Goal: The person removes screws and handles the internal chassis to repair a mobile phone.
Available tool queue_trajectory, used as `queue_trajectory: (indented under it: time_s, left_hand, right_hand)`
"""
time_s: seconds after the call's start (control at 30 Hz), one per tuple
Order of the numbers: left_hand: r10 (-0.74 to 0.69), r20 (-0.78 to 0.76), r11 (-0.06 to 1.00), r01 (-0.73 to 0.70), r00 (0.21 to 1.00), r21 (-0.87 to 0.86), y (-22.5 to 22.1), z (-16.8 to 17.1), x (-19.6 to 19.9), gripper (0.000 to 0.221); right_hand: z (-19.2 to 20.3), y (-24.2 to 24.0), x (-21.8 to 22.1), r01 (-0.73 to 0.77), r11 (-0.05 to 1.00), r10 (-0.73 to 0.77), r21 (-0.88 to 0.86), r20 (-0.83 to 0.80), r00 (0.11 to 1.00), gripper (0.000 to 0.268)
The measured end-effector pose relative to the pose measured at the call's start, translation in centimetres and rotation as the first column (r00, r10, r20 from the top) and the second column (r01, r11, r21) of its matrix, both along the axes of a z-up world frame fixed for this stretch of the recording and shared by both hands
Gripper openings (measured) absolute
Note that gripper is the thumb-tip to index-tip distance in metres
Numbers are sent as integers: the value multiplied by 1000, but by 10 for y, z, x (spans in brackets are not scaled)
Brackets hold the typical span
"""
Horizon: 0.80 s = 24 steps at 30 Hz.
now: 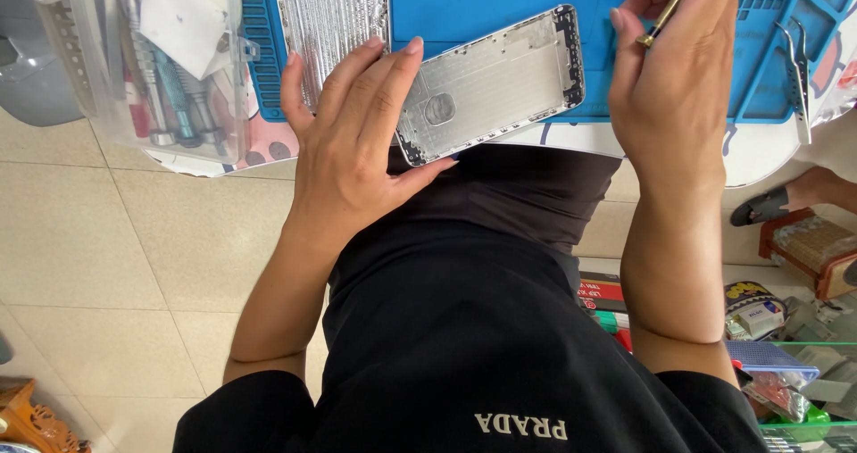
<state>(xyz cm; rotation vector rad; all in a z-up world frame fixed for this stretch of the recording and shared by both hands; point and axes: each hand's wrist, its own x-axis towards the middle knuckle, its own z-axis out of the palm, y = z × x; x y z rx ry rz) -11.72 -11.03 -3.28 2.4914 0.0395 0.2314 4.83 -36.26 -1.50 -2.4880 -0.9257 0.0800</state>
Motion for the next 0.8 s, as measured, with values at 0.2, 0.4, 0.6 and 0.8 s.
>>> queue_trajectory:
  time_s: [0.2, 0.4, 0.6, 0.8]
  left_hand:
    - [-2, 111, 997, 10, 994, -75, 3, 1, 1, 106]
    - [76, 153, 941, -20, 985, -338, 4, 18, 3, 103]
    - [173, -142, -440, -53, 975, -896, 9, -13, -3, 100]
    - [-241, 261, -895, -110, 935, -432, -1, -5, 13, 107]
  right_hand:
    - [-5, 9, 6, -44, 984, 37, 172, 46, 998, 32]
    - [-24, -5, 5, 14, 913, 50, 408, -146, 988, 33]
    - [-33, -9, 4, 69, 838, 103, 541, -280, 954, 30]
    - [-17, -11, -14, 176, 826, 46, 535, -376, 926, 37]
